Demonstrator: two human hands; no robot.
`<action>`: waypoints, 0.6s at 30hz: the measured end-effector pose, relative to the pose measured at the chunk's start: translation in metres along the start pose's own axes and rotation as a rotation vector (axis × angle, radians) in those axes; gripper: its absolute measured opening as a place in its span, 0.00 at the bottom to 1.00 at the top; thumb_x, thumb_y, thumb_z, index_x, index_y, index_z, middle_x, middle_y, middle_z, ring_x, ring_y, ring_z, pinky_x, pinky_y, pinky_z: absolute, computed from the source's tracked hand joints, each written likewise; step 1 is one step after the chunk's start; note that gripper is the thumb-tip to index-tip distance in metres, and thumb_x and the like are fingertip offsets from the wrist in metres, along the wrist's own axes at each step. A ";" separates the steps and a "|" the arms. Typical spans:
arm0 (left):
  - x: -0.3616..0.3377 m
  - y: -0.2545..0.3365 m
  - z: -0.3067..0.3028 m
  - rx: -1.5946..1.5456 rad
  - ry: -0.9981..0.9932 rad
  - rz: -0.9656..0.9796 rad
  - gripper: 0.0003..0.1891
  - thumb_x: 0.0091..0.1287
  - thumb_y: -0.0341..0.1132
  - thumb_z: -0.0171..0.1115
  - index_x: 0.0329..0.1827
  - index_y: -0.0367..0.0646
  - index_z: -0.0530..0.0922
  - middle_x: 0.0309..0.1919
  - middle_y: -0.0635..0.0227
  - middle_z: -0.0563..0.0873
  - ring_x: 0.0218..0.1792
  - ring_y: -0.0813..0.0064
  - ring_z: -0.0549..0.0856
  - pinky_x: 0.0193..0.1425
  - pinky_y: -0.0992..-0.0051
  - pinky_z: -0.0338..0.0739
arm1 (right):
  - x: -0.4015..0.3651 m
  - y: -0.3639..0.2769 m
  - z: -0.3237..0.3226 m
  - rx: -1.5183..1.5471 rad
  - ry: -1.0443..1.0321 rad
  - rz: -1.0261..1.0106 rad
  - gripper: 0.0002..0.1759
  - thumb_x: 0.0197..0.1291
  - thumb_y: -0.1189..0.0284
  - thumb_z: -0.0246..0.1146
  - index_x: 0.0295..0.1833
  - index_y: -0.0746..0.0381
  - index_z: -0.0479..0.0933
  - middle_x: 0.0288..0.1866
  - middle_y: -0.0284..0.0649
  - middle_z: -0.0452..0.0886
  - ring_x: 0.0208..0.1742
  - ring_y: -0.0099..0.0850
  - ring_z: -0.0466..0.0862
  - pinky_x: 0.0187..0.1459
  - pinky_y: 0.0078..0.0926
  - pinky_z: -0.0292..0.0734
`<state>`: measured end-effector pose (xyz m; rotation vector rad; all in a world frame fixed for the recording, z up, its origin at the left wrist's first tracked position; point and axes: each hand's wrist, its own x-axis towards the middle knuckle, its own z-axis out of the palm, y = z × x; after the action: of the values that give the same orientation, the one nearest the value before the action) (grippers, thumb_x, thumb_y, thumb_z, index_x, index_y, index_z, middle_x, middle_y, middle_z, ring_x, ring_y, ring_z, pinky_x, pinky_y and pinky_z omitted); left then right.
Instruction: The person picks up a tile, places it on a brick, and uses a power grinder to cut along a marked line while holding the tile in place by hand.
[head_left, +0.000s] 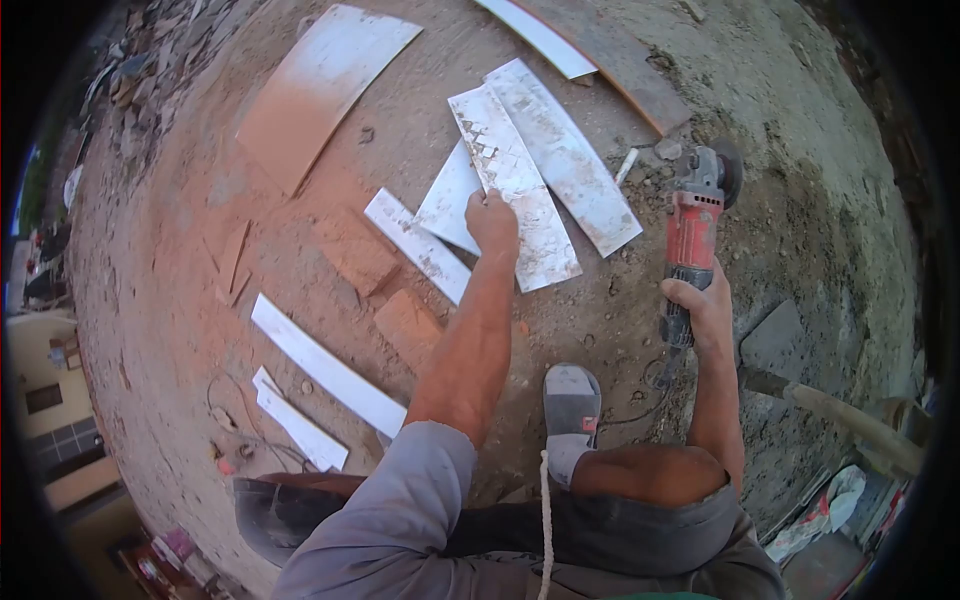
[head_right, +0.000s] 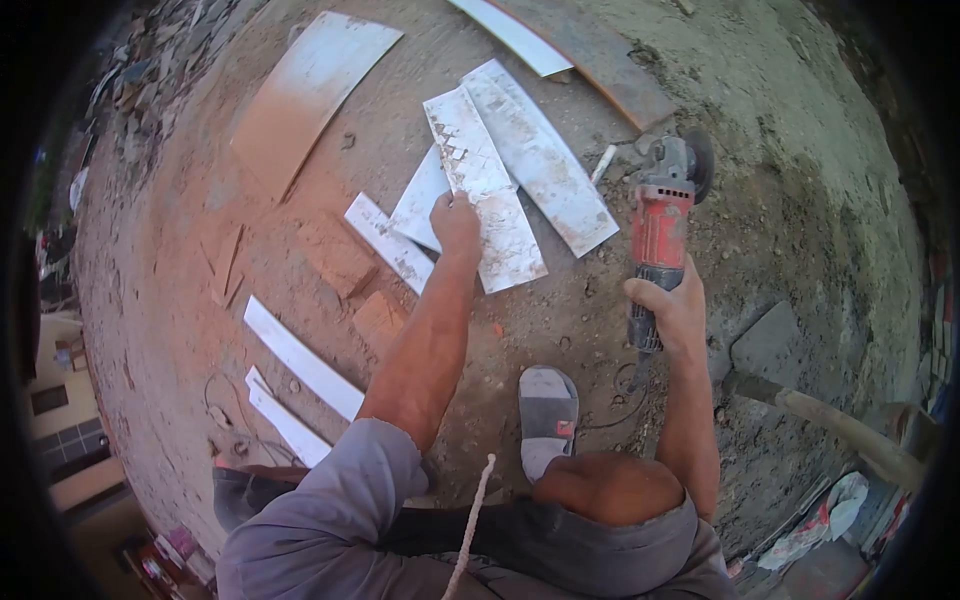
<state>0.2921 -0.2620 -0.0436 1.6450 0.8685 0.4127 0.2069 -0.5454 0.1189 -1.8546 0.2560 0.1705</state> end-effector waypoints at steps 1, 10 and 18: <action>-0.005 0.003 -0.022 0.007 0.022 -0.006 0.13 0.71 0.33 0.54 0.41 0.28 0.79 0.32 0.60 0.83 0.35 0.68 0.80 0.45 0.67 0.74 | -0.004 0.001 0.002 0.030 0.017 -0.015 0.33 0.42 0.59 0.73 0.53 0.64 0.73 0.35 0.30 0.75 0.32 0.21 0.76 0.36 0.21 0.71; -0.056 -0.006 -0.209 0.106 0.199 0.200 0.22 0.74 0.34 0.51 0.67 0.32 0.71 0.59 0.50 0.82 0.57 0.60 0.82 0.62 0.68 0.72 | -0.024 -0.012 0.026 0.145 -0.166 -0.032 0.30 0.44 0.61 0.73 0.52 0.63 0.73 0.34 0.31 0.76 0.29 0.21 0.77 0.33 0.22 0.72; -0.043 -0.053 -0.235 0.122 0.344 0.076 0.22 0.69 0.34 0.57 0.64 0.33 0.74 0.55 0.48 0.83 0.55 0.54 0.82 0.59 0.64 0.74 | -0.029 -0.014 0.035 0.107 -0.206 -0.061 0.32 0.44 0.62 0.72 0.56 0.64 0.74 0.36 0.32 0.77 0.30 0.22 0.78 0.34 0.22 0.73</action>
<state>0.0872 -0.1297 -0.0233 1.7511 1.1044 0.7227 0.1826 -0.5050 0.1288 -1.7214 0.0642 0.2980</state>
